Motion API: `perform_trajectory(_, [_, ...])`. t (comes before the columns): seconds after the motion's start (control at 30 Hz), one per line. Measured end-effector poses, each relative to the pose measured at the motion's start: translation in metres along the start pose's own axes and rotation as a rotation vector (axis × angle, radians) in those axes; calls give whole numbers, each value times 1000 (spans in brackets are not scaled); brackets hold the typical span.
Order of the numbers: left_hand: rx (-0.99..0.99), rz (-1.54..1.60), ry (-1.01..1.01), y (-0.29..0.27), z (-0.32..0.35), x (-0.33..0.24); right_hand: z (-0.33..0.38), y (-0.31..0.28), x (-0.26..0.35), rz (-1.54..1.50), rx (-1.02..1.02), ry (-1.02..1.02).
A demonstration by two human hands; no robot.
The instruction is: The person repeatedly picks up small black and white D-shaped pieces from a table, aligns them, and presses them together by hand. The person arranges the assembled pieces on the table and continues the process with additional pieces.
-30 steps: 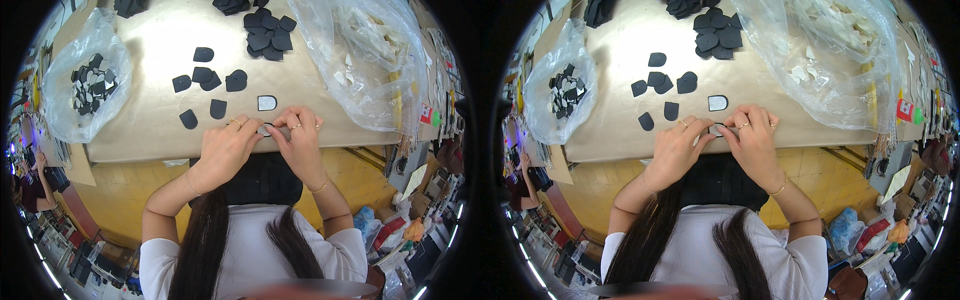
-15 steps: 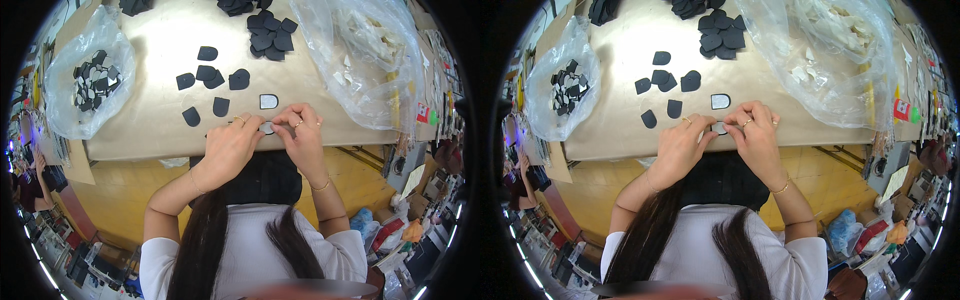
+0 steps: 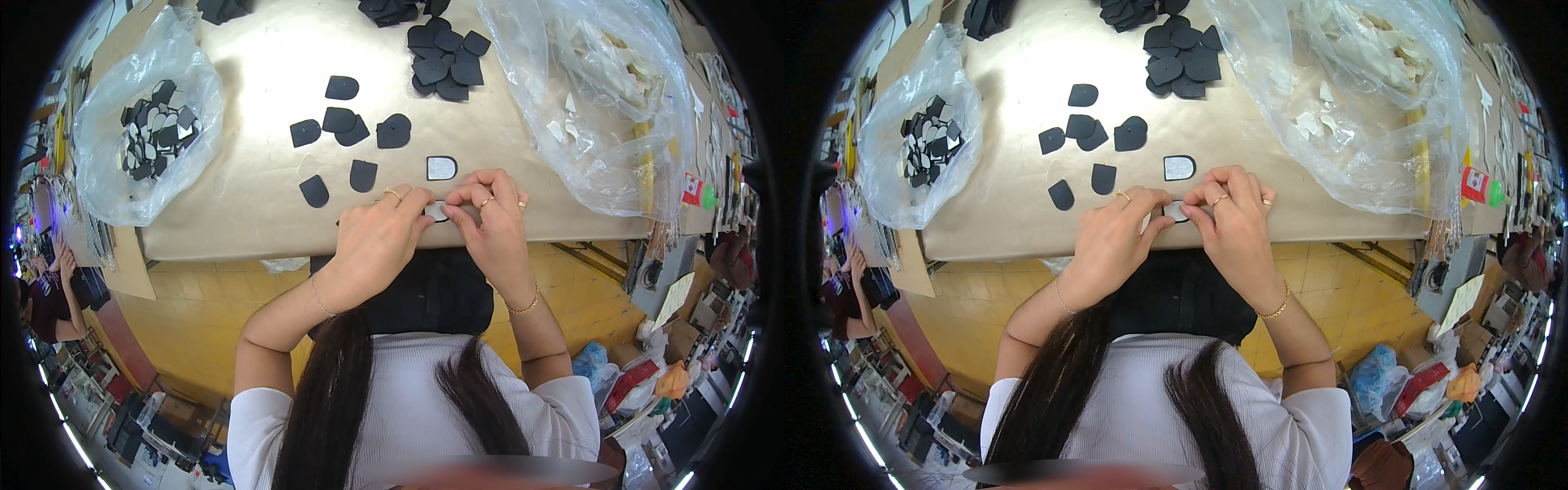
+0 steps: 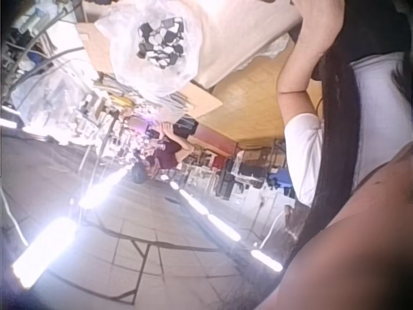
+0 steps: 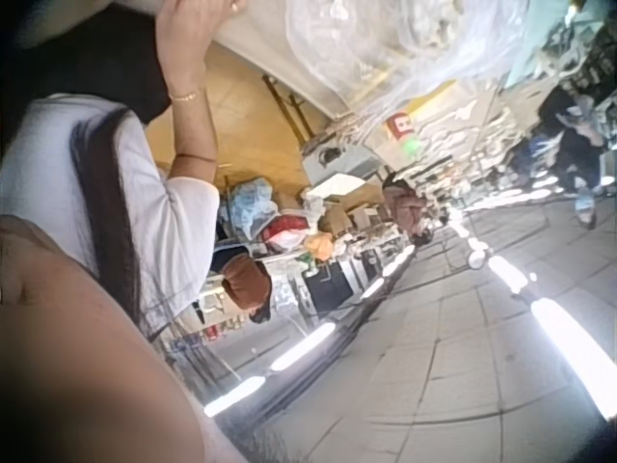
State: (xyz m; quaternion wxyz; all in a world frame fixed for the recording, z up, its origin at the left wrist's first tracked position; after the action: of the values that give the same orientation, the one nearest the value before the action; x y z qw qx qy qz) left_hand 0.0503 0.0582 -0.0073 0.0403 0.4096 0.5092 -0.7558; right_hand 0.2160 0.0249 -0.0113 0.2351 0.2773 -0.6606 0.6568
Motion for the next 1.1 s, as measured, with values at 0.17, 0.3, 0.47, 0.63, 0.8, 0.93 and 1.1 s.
perform_trajectory(0.17, [18,-9,-14,1,1,0,0,1,1,8,-2,13])
perform_trajectory(0.3, [24,-11,-19,1,1,0,0,1,1,4,2,15])
perform_trajectory(0.47, [18,-13,-12,1,1,-1,0,0,2,22,13,11])
perform_trajectory(0.63, [9,-2,-7,1,1,-1,1,3,3,92,13,-51])
perform_trajectory(0.8, [5,-24,16,0,2,-1,10,6,-1,149,110,-206])
perform_trajectory(0.93, [-25,-67,61,0,4,-2,19,-4,-3,-84,158,-224])
perform_trajectory(1.1, [-107,-190,105,2,11,-9,11,-20,-10,-453,-44,2])
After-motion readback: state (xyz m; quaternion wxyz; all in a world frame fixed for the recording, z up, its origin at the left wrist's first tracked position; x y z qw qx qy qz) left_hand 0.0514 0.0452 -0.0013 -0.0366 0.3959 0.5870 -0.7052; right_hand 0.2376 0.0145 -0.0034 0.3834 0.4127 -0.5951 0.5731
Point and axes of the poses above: each hand's wrist, its own z-axis away from the middle knuckle, its own y-axis out of the palm, x = y × z, the point moved 4 cm from there along -z, towards the middle knuckle, and after that the axes turned 4 degrees about x, right-handed, at the moved point
